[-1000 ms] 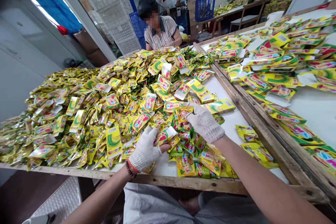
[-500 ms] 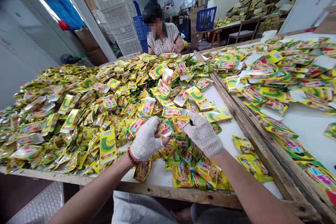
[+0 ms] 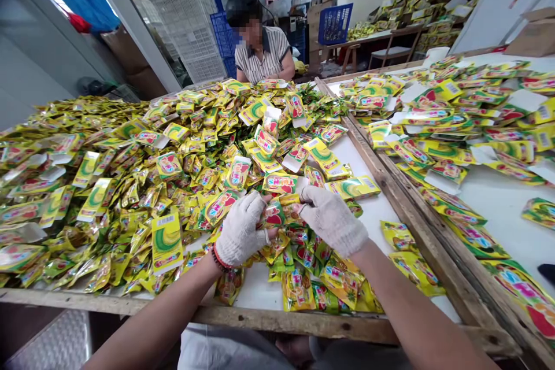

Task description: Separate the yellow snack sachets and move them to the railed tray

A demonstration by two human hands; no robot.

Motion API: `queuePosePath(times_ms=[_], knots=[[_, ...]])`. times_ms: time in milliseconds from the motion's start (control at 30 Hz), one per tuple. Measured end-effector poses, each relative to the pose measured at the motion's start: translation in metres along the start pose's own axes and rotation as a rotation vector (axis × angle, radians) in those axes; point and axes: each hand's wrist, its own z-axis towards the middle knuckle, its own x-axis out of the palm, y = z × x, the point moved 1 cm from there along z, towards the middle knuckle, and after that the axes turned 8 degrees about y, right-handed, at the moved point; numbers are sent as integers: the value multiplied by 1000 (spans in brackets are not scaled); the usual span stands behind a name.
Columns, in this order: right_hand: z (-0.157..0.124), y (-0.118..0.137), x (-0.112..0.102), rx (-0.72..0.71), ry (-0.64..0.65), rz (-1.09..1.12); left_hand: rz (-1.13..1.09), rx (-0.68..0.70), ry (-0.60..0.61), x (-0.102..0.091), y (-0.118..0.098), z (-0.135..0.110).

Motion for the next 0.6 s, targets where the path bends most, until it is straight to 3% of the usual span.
queuePosePath(times_ms=[100, 167, 333, 467, 533, 600], knots=[[2, 3, 5, -4, 9, -91, -4, 12, 20, -2, -2, -1], [3, 5, 7, 13, 68, -4, 4, -1, 23, -4, -2, -1], [-5, 11, 6, 190, 357, 421, 8, -45, 24, -8, -2, -2], [-13, 20, 17, 157, 594, 512, -12, 6, 68, -8, -11, -2], [-11, 21, 24, 154, 578, 503, -90, 65, 48, -11, -13, -1], [-5, 17, 22, 199, 462, 494, -222, 97, -44, -18, -7, 0]])
